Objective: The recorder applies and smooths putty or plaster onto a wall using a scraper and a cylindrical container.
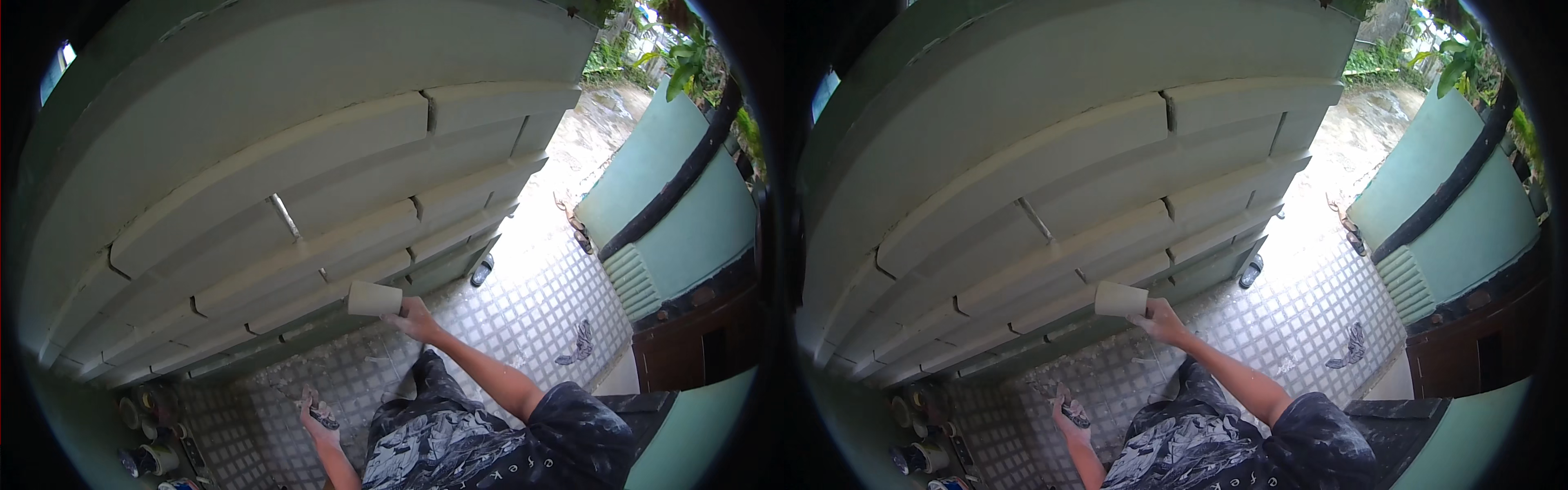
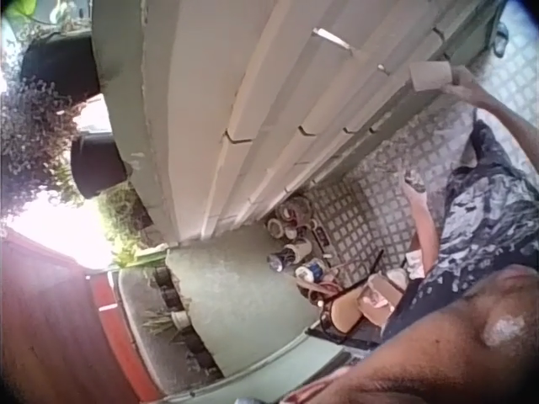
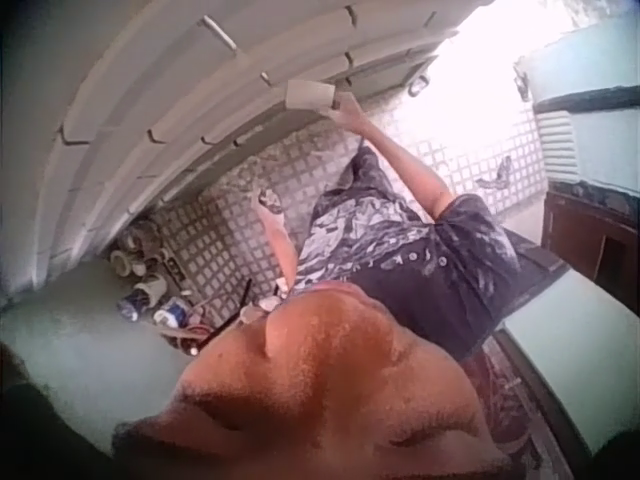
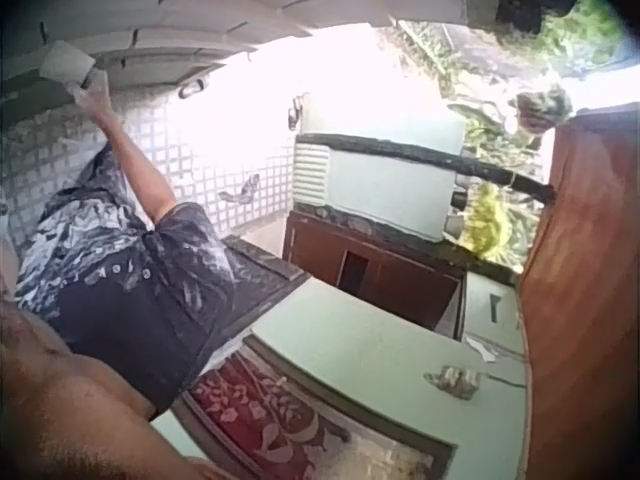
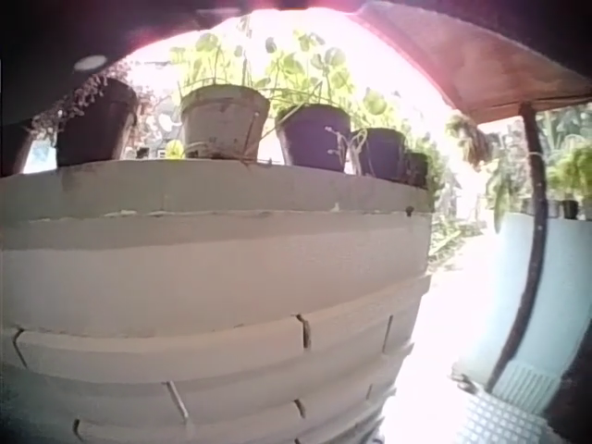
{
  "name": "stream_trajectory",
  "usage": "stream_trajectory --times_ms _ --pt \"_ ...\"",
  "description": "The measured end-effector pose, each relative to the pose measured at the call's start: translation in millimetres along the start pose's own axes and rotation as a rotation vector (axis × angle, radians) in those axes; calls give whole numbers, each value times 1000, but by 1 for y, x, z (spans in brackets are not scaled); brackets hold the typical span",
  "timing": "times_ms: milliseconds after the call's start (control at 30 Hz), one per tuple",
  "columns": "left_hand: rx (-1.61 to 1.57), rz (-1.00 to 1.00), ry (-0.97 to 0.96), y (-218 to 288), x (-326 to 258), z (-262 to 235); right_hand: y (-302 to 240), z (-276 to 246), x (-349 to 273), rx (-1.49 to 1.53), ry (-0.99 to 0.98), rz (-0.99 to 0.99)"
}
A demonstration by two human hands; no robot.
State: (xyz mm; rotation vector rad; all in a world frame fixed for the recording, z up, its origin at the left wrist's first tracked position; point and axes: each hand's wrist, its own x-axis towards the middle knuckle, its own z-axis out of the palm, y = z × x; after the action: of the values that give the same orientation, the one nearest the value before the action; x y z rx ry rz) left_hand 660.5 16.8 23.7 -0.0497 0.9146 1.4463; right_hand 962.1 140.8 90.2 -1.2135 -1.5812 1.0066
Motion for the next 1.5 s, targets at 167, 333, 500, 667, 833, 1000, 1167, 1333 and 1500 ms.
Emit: stream_trajectory --times_ms 167,333,500,667,833,1000,1167,1333,1500 --pt "-35 -41 -20 -16 8 22 4 3 -36 981 495 439" --pt "61 2 -192 -31 26 49 23 -91 11 112 841 65" --pt "259 5 -278 -47 48 102 58 -177 63 -695 639 -456" --pt "353 38 -333 -65 64 160 125 -310 86 -1072 788 -241" --pt "505 150 -322 -81 82 203 143 -404 75 -952 1257 308" --pt "1035 667 -130 -99 98 263 141 -415 83 -938 585 -433" --pt "1455 1406 -454 -116 131 303 210 -532 55 -1014 1554 400" --pt "1720 1614 -562 -122 153 323 200 -506 78 -924 1062 -101" --pt "1772 1555 -519 -136 176 315 156 -518 113 -965 1220 340"
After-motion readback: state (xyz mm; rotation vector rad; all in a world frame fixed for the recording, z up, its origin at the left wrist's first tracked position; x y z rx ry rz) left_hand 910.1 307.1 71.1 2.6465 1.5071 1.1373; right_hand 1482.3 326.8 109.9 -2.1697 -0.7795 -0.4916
